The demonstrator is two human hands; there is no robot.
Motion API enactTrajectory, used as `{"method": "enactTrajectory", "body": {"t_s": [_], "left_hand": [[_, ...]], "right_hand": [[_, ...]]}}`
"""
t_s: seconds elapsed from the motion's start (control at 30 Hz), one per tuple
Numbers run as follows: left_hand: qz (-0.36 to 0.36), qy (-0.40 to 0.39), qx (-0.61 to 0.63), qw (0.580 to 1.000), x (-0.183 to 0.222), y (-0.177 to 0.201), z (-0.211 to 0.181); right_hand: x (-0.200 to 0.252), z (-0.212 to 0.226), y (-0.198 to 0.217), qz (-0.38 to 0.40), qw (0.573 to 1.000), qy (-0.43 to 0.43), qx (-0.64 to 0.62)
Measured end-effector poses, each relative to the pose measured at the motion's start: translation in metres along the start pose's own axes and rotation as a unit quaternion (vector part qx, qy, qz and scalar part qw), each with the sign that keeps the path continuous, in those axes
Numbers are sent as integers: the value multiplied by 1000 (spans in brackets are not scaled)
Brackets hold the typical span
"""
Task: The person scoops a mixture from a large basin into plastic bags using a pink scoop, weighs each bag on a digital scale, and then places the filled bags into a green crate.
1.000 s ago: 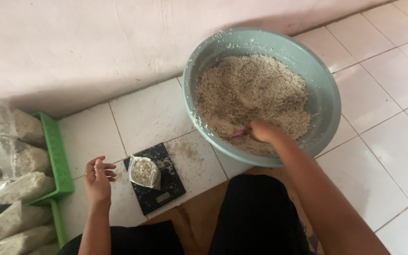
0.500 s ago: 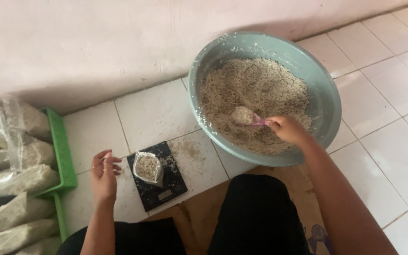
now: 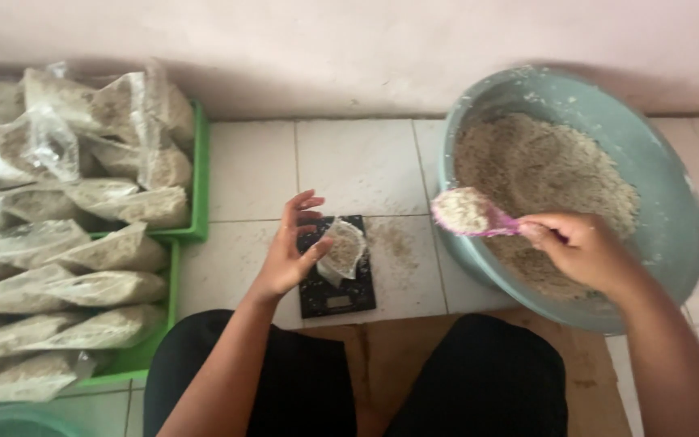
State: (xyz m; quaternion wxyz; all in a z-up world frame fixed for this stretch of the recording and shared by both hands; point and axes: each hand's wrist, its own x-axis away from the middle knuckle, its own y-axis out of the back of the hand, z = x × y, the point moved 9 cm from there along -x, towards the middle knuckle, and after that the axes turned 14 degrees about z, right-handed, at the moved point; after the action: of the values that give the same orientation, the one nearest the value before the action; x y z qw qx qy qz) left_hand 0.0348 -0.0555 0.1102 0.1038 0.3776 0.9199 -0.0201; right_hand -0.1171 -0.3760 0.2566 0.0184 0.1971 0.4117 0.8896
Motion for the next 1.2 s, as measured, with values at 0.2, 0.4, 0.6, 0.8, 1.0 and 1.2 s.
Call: {"method": "enactTrajectory", "body": {"t_s": [0.2,0.4,0.6,0.8,1.0,1.2], "left_hand": [[5,30,-12,999,-1,1,-1],[27,27,-14,999,0,-3,12],[30,34,-9,999,-1,-4,5],[34,32,-3,999,0,-4,5],[37,29,9,999,0,-4,5],[39,26,17,999,0,-5,-2]], "right_hand": [[-45,48,-60,97,985,85,117],[-46,94,-89,84,943,249,203],[-52,113,-97,136,935,185,271],[-64,125,-104,145,904,169,365],[-68,152,-137,90,815,237,520],[-71,174,-197,-19,721,326,611]]}}
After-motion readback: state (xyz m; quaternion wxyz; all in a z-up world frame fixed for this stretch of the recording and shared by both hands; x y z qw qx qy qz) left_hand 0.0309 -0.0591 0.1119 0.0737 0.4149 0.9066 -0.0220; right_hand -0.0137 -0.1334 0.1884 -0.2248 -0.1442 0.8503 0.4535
